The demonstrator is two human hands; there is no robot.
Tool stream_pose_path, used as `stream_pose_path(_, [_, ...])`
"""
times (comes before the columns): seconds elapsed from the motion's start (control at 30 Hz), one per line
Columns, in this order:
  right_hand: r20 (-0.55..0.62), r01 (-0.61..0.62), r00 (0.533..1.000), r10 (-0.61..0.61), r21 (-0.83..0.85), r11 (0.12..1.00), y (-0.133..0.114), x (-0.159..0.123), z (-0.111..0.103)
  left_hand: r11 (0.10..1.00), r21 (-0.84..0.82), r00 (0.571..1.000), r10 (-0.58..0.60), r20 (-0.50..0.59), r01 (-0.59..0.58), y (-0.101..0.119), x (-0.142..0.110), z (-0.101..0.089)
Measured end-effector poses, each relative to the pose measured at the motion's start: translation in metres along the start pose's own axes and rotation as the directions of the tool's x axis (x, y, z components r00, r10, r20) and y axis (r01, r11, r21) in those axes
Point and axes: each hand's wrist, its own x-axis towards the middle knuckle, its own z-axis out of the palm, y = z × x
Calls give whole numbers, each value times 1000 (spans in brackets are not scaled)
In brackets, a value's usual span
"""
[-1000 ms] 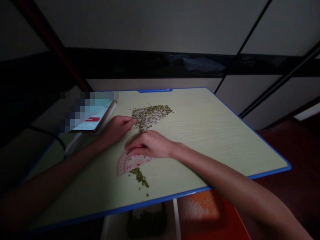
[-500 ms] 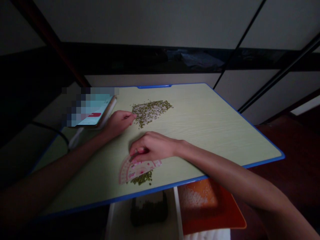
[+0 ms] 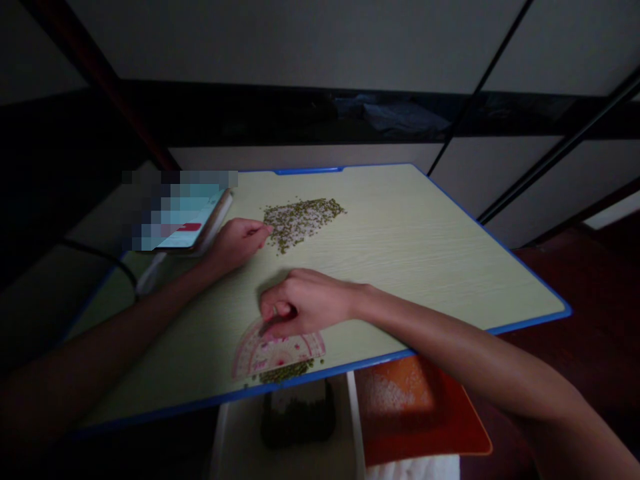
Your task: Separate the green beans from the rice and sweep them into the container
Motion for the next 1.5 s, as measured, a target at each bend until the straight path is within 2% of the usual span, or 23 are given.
stream_pose_path(0.8, [-21, 35, 999, -35, -7, 999, -4, 2, 6, 1000, 4, 1000, 3, -1, -3, -2, 2, 1])
stream_pose_path(1.0, [-38, 35, 999, -31, 88, 995, -5, 2, 7, 1000, 13, 1000, -6, -4, 6, 0, 1, 0])
stream_pose_path(1.1, [-12, -37, 999, 42, 294, 955, -7, 1, 8, 1000, 15, 1000, -9, -4, 9, 1, 1, 0])
stream_pose_path(1.23, [61, -158, 987, 148, 528, 834, -2, 0, 3, 1000, 11, 1000, 0, -3, 0, 1, 0, 0])
stream_pose_path(1.4, [219, -288, 956, 196, 565, 773, 17, -9, -21, 1000, 8, 1000, -6, -7, 6, 1, 0, 0])
stream_pose_path(1.5, [326, -396, 911, 254, 513, 762, 27, -20, -37, 1000, 8, 1000, -3, -5, 3, 2, 0, 0])
